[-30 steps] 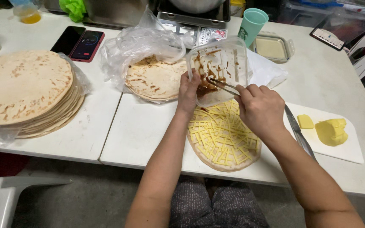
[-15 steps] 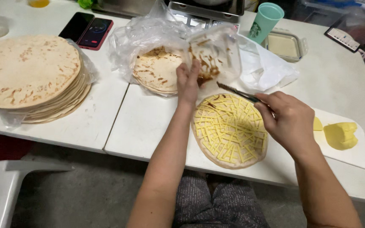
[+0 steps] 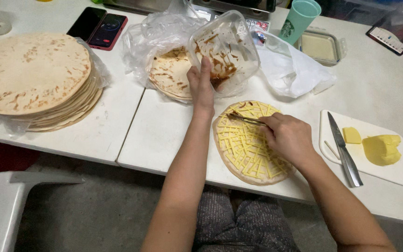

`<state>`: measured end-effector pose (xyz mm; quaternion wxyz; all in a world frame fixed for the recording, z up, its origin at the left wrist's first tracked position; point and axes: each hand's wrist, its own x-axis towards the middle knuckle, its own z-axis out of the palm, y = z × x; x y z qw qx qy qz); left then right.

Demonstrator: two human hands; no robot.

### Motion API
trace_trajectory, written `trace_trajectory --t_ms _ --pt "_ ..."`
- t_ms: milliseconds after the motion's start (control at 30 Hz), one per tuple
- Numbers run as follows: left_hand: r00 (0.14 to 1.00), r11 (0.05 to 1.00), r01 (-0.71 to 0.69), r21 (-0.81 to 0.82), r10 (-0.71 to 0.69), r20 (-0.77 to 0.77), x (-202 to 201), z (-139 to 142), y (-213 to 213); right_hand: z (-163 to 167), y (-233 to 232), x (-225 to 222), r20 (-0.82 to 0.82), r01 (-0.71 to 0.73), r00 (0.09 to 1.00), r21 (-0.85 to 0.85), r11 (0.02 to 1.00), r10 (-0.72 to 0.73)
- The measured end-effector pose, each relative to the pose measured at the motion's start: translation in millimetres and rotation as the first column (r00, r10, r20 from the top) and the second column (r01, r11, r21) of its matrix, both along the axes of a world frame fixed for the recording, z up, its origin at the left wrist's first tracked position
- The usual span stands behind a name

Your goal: The person sits at a table and arranges strips of cheese by hand into a lattice pattern over a round flatbread. They then use tongs to pick dollops of a dark paste from a plastic container and place the dollops one at a time across the cheese-covered flatbread.

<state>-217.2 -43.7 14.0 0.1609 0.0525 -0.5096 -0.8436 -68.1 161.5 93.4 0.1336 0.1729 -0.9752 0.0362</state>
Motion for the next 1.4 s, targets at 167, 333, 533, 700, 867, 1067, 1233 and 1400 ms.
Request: trace_trajectory --t_ms 167,333,533,700,867,1067,1233,1400 --pt "1.0 1.0 0.003 0.013 -0.003 0.001 0.4 -1.2 -0.2 6.8 1.7 4.0 -0.068 -0.027 0.997 -0.061 0.998 0.023" --pt "1.0 1.0 0.006 0.003 -0.006 0.0 2.3 3.3 -1.2 31.2 2.2 16.3 -0.127 -0.015 0.992 -0.128 0.992 -0.001" --pt "0.975 0.972 0.206 0.116 -0.194 -0.107 15.5 14.6 6.2 66.3 15.3 40.6 -0.204 -0.001 0.977 -0.311 0.95 -0.065" --pt "0.9 0.896 0.418 0.148 -0.387 -0.199 21.1 5.8 22.6 62.4 6.9 26.9 -0.397 -0.072 0.917 -0.117 0.991 0.02" --pt "0.892 0.914 0.403 0.043 -0.382 -0.242 13.6 -6.5 31.5 53.5 -2.2 8.1 -0.389 -0.06 0.921 -0.06 0.996 0.032" --pt "0.89 0.907 0.419 0.042 -0.401 -0.216 17.5 -6.1 31.7 46.0 -7.7 -6.3 -0.366 -0.069 0.93 -0.051 0.996 0.045" --pt "0.888 0.909 0.415 0.045 -0.393 -0.239 17.2 -4.4 32.5 44.8 -11.2 -10.2 -0.369 -0.06 0.929 -0.042 0.997 0.04" --pt "0.886 0.898 0.43 0.097 -0.398 -0.237 12.9 -7.7 31.3 50.7 -7.2 -5.9 -0.379 -0.068 0.925 -0.093 0.993 0.028"
